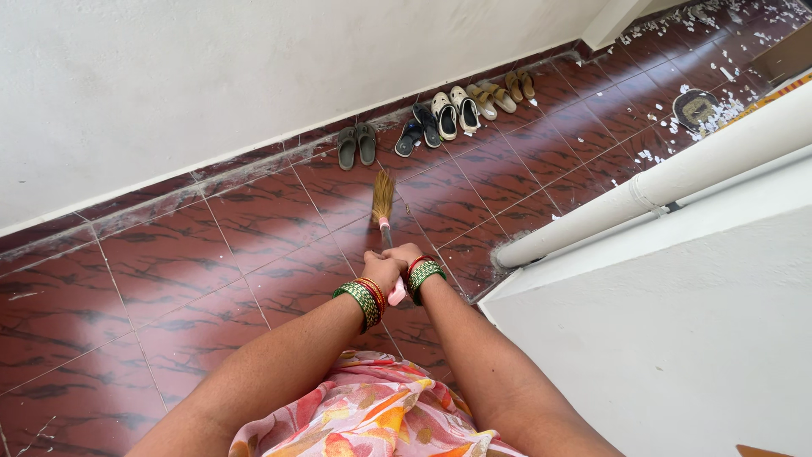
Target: The person sweeps debris and paper scraps along a tiled balcony and hallway using a short broom.
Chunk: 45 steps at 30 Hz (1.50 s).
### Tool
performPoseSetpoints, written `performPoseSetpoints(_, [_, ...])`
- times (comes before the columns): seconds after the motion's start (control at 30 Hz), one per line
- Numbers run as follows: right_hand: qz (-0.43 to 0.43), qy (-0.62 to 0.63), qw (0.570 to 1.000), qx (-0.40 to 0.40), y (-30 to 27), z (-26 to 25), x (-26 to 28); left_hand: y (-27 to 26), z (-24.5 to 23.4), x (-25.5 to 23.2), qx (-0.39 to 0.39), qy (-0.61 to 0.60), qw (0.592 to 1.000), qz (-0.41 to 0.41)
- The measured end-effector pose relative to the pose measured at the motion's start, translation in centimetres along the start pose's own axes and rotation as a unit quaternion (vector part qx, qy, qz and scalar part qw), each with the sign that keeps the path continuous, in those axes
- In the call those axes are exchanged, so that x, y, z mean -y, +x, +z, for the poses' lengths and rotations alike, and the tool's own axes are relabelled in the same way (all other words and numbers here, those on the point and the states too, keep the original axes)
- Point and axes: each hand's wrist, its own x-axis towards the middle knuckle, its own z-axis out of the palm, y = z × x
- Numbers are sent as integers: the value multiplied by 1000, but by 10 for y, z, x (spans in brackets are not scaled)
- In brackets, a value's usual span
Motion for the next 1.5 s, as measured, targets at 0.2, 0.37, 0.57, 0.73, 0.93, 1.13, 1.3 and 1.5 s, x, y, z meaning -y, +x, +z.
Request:
performPoseSetpoints(0.2, [-138,-200,970,11,6,-35,-18,-24,35,7,-23,44,998,29])
performPoseSetpoints(0.37, [-86,-58,993,58,6,-50,-31,-57,59,-1,-34,20,999,10])
performPoseSetpoints(0.57, [-175,-295,932,115,33,-61,-53,-70,79,-14,-30,10,998,-59])
performPoseSetpoints(0.73, [-162,-315,928,120,41,-66,-59,-55,89,-7,-7,-9,997,-72])
performPoseSetpoints(0.93, [-88,-153,982,68,27,-73,-51,-44,93,-1,2,-17,998,-66])
performPoseSetpoints(1.13, [-97,-117,988,35,31,-84,-57,-35,95,19,-14,62,998,26])
performPoseSetpoints(1.3, [-88,-28,995,43,-1,-106,-61,-47,118,28,-18,-4,999,45])
performPoseSetpoints(1.5, [-90,-121,983,102,-32,-126,-79,-88,145,34,-44,33,998,-27])
